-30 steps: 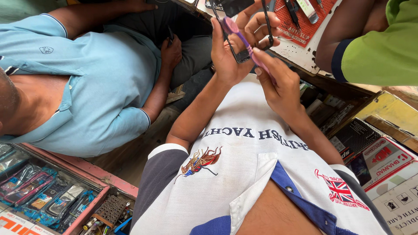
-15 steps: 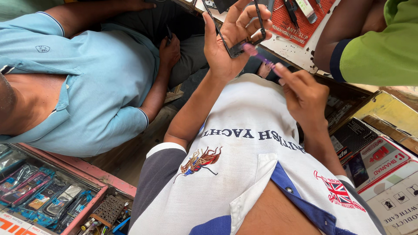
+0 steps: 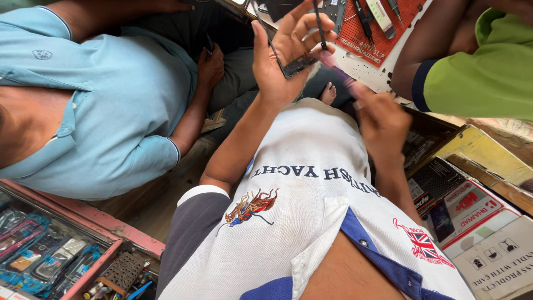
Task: The person uses a heat gun on a small electronic component, then attaches it to a disassembled smartphone. They use a metal spudger to adjust internal parts and a toothbrush to clean the phone's exterior.
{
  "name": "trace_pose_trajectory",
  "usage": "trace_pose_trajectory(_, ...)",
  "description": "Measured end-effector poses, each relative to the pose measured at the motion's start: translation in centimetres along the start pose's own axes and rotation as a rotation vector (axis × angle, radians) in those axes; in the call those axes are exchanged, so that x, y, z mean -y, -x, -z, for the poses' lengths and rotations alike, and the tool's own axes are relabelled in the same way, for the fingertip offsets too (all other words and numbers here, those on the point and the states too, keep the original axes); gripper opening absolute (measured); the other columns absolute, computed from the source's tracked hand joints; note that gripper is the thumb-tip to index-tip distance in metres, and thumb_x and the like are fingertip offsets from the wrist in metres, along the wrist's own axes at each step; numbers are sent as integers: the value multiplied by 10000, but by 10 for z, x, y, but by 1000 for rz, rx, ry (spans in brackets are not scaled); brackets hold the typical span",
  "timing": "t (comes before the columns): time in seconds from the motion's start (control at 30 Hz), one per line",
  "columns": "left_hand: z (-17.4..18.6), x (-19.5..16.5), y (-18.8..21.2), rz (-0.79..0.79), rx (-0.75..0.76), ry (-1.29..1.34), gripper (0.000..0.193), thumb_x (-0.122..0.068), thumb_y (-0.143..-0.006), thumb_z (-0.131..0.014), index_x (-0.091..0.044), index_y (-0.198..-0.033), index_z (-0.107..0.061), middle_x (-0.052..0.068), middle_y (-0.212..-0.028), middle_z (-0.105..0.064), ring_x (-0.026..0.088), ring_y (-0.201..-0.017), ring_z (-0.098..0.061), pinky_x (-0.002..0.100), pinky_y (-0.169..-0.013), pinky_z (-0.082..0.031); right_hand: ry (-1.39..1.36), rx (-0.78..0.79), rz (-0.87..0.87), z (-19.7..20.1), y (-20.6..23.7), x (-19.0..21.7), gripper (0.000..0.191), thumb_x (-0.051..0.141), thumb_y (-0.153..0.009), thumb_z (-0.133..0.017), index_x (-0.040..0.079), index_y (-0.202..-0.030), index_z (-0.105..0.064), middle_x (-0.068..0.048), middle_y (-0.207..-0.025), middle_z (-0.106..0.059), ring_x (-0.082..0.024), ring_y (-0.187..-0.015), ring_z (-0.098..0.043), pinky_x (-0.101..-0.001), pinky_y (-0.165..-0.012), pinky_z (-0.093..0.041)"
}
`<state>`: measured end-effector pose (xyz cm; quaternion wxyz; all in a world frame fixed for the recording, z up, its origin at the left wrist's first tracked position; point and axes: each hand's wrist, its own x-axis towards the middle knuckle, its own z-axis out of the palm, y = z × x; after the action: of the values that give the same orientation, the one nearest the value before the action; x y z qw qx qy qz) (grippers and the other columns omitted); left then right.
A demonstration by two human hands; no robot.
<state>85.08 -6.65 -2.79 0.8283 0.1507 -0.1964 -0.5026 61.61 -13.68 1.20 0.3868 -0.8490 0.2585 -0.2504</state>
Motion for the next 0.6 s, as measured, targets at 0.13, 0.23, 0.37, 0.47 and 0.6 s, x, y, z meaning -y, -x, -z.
trace_pose_trajectory(0.13,-26,-24,-6,-24,-51,-73,877,-750,-1049,-187,-58,-1532,-423,179,-1289,-628,266,-1195,-640,409,-1060,-528,84,-219,-151,1,-3,-12,367,-33,-1029,-760,85,-1372,-703,-88,-845,-593,-182,-673,-451,-339,-610,-351)
trace_pose_trajectory(0.23,-70,-48,3,36,35,-27,868,-757,-1093,-181,-45,-1513,-446,167,-1233,-644,261,-1096,-654,388,-972,-523,309,-218,-174,-4,-17,-30,388,14,-1145,-614,118,-1519,-593,-103,-1065,-605,-193,-920,-598,-360,-882,-519)
trace_pose_trajectory(0.37,-136,-63,46,460,42,170,1029,-832,-960,-271,11,-1539,-376,196,-1351,-567,305,-1100,-608,434,-985,-478,422,-140,-281,-14,-35,-58,415,67,-1155,-597,132,-1563,-554,-106,-1193,-588,-213,-1062,-589,-379,-944,-509)
trace_pose_trajectory(0.47,-148,-67,59,638,294,123,1095,-879,-931,-233,-13,-1590,-352,209,-1323,-555,297,-1160,-597,412,-1039,-469,466,-127,-223,-18,-55,-80,414,101,-1159,-608,136,-1568,-553,-101,-1261,-582,-215,-1148,-576,-385,-997,-503)
trace_pose_trajectory(0.6,-140,-56,55,613,229,198,1046,-842,-971,-195,-11,-1583,-362,238,-1335,-579,311,-1146,-625,434,-1033,-497,533,-150,-169,-23,-98,-96,416,148,-1164,-624,142,-1574,-553,-95,-1351,-574,-219,-1263,-558,-394,-1068,-496)
